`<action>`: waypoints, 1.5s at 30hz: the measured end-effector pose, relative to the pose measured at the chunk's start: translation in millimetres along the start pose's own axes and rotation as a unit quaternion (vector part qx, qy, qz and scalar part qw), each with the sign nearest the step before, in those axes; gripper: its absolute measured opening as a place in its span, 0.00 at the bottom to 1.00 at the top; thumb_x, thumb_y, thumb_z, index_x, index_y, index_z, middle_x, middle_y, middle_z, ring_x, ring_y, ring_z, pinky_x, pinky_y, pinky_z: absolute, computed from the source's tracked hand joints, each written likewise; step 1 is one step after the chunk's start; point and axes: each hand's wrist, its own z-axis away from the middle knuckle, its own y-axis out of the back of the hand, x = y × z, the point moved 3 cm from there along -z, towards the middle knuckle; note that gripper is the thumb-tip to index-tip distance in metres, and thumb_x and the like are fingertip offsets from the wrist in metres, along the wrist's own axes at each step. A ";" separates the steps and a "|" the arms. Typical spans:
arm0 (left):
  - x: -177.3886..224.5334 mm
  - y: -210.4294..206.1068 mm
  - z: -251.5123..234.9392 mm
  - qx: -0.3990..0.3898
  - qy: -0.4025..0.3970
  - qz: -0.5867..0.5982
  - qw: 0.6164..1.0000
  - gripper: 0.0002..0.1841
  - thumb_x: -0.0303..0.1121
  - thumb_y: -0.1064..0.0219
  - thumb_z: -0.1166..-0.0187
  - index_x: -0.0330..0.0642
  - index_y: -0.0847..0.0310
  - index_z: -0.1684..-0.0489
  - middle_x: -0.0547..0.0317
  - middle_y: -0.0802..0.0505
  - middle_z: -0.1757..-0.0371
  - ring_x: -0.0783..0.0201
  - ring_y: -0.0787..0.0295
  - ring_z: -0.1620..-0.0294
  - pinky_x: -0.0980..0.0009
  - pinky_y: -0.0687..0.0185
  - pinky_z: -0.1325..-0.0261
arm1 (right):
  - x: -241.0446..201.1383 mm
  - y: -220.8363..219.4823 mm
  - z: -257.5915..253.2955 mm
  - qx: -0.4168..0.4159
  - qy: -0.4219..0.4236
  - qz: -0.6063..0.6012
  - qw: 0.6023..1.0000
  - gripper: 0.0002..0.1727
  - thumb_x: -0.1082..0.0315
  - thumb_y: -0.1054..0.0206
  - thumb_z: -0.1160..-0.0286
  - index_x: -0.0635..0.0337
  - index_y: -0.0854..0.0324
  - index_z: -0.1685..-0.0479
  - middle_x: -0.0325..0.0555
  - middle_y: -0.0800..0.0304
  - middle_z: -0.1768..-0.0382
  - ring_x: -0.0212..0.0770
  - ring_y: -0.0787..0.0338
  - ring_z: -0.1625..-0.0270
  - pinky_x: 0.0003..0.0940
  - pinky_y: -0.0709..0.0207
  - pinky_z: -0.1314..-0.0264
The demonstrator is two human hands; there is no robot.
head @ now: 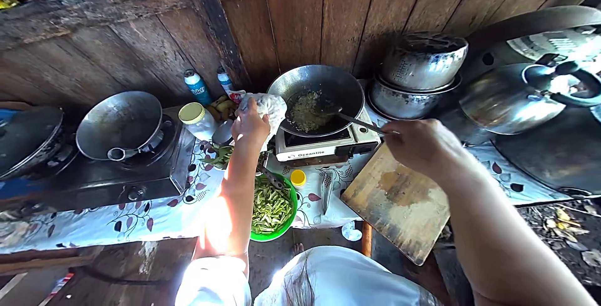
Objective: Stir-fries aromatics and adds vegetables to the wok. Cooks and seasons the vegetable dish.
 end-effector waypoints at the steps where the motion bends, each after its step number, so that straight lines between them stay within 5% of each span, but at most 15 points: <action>1: 0.2 -0.1 -0.7 0.001 0.000 0.001 1.000 0.34 0.46 0.37 0.13 0.51 0.43 0.07 0.28 0.23 0.21 0.31 0.20 0.27 0.35 0.25 0.31 | 1.7 10.0 11.6 0.008 0.017 0.015 1.000 0.11 0.69 0.37 0.16 0.56 0.08 0.49 0.59 0.07 0.64 0.65 0.07 0.58 0.70 0.20 0.60; 4: 0.7 -1.4 -2.5 0.001 0.004 -0.004 1.000 0.35 0.46 0.37 0.13 0.52 0.43 0.07 0.27 0.25 0.21 0.31 0.20 0.27 0.35 0.25 0.31 | -0.9 16.6 23.8 0.009 0.024 0.046 0.999 0.10 0.68 0.36 0.18 0.54 0.07 0.54 0.56 0.08 0.69 0.63 0.08 0.62 0.67 0.21 0.65; 10: 2.0 -0.8 -1.8 0.001 0.007 -0.008 1.000 0.34 0.47 0.37 0.13 0.52 0.43 0.07 0.27 0.24 0.21 0.30 0.20 0.26 0.34 0.26 0.30 | -24.3 -36.2 -39.8 -0.023 -0.026 -0.001 0.999 0.16 0.67 0.43 0.13 0.61 0.11 0.42 0.66 0.07 0.52 0.70 0.09 0.44 0.73 0.22 0.46; 16: 2.7 -1.0 -2.2 -0.001 0.012 -0.017 1.000 0.34 0.47 0.37 0.13 0.53 0.43 0.07 0.28 0.23 0.22 0.32 0.19 0.27 0.35 0.24 0.32 | -31.4 -57.8 -71.6 -0.025 -0.049 -0.033 0.998 0.17 0.67 0.45 0.14 0.59 0.13 0.38 0.63 0.07 0.48 0.67 0.09 0.40 0.69 0.20 0.44; 19: 1.7 0.3 -0.7 -0.002 0.008 -0.009 1.000 0.34 0.47 0.37 0.13 0.53 0.43 0.07 0.27 0.24 0.21 0.31 0.20 0.27 0.34 0.26 0.31 | -29.8 -40.6 -44.5 -0.034 -0.023 -0.032 0.999 0.16 0.66 0.43 0.13 0.57 0.11 0.40 0.62 0.06 0.52 0.67 0.08 0.44 0.70 0.20 0.47; 24: 0.2 0.5 -1.2 0.003 -0.006 0.000 1.000 0.34 0.46 0.37 0.13 0.51 0.43 0.07 0.27 0.24 0.21 0.30 0.20 0.27 0.34 0.25 0.31 | -23.5 8.3 25.6 0.018 0.056 0.019 0.998 0.10 0.68 0.37 0.17 0.55 0.08 0.56 0.53 0.10 0.73 0.58 0.09 0.67 0.61 0.21 0.68; 29: 0.8 -1.1 -1.2 0.003 -0.001 -0.001 1.000 0.34 0.46 0.37 0.13 0.51 0.43 0.07 0.27 0.24 0.21 0.31 0.20 0.27 0.35 0.25 0.31 | -36.1 -15.8 -4.9 -0.056 -0.012 0.009 0.998 0.14 0.66 0.41 0.13 0.58 0.10 0.46 0.62 0.06 0.57 0.67 0.08 0.49 0.70 0.20 0.51; 35: 1.3 -0.5 -1.1 0.004 0.006 -0.008 1.000 0.34 0.46 0.37 0.13 0.52 0.43 0.07 0.28 0.23 0.22 0.32 0.19 0.27 0.36 0.24 0.31 | -45.3 -59.8 -69.7 -0.014 -0.035 -0.049 0.998 0.18 0.67 0.46 0.13 0.61 0.13 0.38 0.64 0.07 0.48 0.67 0.08 0.41 0.68 0.19 0.43; 40: 2.9 0.8 0.3 -0.002 0.006 -0.010 1.000 0.34 0.47 0.37 0.13 0.53 0.42 0.07 0.29 0.23 0.21 0.32 0.19 0.27 0.36 0.24 0.31 | -31.3 -60.2 -59.2 -0.028 -0.025 -0.071 0.997 0.17 0.67 0.43 0.13 0.59 0.12 0.39 0.63 0.06 0.50 0.67 0.08 0.42 0.69 0.20 0.44; 45: 1.6 1.1 -0.5 -0.008 0.002 -0.012 1.000 0.35 0.46 0.37 0.13 0.52 0.43 0.07 0.29 0.24 0.20 0.32 0.20 0.27 0.36 0.24 0.31 | -19.9 -6.8 6.4 0.001 0.015 -0.034 0.999 0.13 0.68 0.38 0.15 0.56 0.08 0.45 0.59 0.07 0.63 0.64 0.08 0.58 0.70 0.20 0.58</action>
